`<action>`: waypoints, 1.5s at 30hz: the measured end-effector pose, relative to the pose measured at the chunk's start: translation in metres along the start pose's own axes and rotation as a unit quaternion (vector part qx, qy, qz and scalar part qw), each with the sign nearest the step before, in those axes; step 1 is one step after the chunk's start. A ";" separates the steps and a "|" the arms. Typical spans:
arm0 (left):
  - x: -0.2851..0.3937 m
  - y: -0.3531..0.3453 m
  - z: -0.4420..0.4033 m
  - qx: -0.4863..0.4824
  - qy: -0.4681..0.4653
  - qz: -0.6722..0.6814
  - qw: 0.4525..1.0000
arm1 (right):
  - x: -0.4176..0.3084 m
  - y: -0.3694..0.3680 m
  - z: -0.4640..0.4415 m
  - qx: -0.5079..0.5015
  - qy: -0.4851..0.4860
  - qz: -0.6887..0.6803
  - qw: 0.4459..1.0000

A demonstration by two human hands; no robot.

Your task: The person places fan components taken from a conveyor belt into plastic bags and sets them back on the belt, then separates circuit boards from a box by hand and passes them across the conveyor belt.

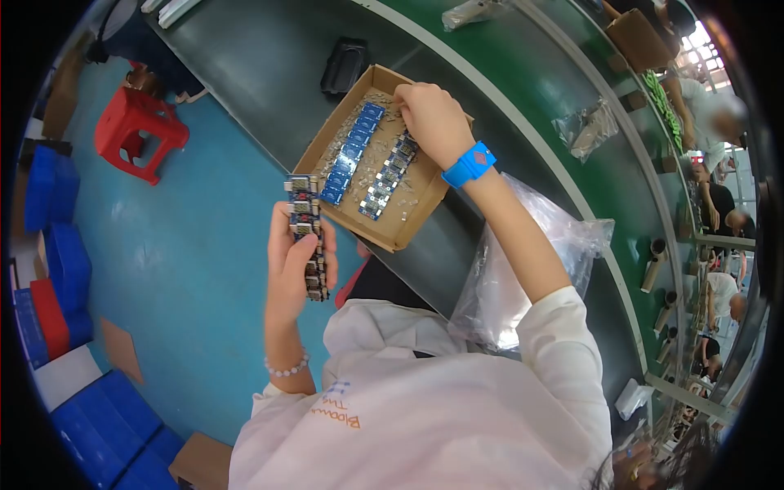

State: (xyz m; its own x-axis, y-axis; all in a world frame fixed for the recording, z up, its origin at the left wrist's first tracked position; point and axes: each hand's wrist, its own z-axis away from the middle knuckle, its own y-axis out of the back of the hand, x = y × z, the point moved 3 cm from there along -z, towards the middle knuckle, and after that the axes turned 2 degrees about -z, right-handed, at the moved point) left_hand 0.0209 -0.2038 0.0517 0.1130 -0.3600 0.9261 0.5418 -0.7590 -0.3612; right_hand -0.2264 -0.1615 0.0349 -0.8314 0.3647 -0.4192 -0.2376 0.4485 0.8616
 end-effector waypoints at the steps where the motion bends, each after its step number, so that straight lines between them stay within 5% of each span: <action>1: -0.002 -0.001 0.002 -0.002 0.011 0.007 1.000 | -0.003 -0.002 -0.001 0.011 0.050 0.076 0.996; 12: 0.000 -0.014 -0.005 0.017 -0.014 0.002 1.000 | 0.000 -0.022 -0.006 0.003 0.054 0.102 0.993; 20: -0.002 -0.019 -0.001 -0.055 -0.022 0.002 0.998 | -0.009 -0.028 0.002 0.044 -0.131 0.112 0.984; 24: -0.005 -0.027 0.002 0.002 -0.027 0.017 1.000 | -0.005 -0.027 0.003 0.033 -0.163 0.117 0.979; 27: -0.001 -0.031 0.001 -0.001 -0.003 0.056 0.998 | -0.008 -0.020 0.005 0.043 -0.141 0.088 0.985; 30: 0.006 -0.038 0.000 0.034 -0.010 0.044 0.998 | -0.026 0.017 0.021 0.106 -0.095 -0.141 0.980; 34: 0.006 -0.046 -0.003 0.080 -0.043 0.052 0.994 | -0.065 0.055 0.060 -0.066 -0.212 -0.589 0.777; 37: 0.008 -0.054 -0.007 0.082 -0.071 0.052 0.993 | -0.077 0.058 0.083 -0.086 -0.251 -0.704 0.659; 45: 0.004 -0.062 -0.005 0.092 -0.119 -0.003 0.989 | -0.080 0.060 0.095 -0.040 -0.247 -0.718 0.649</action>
State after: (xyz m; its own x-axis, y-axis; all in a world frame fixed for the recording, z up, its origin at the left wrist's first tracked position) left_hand -0.0164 -0.1605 0.0772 0.2893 -0.2012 0.9358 0.6827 -0.6419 -0.3491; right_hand -0.1267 -0.0864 0.0929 0.5345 -0.1572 -0.8304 -0.6320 0.5780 -0.5162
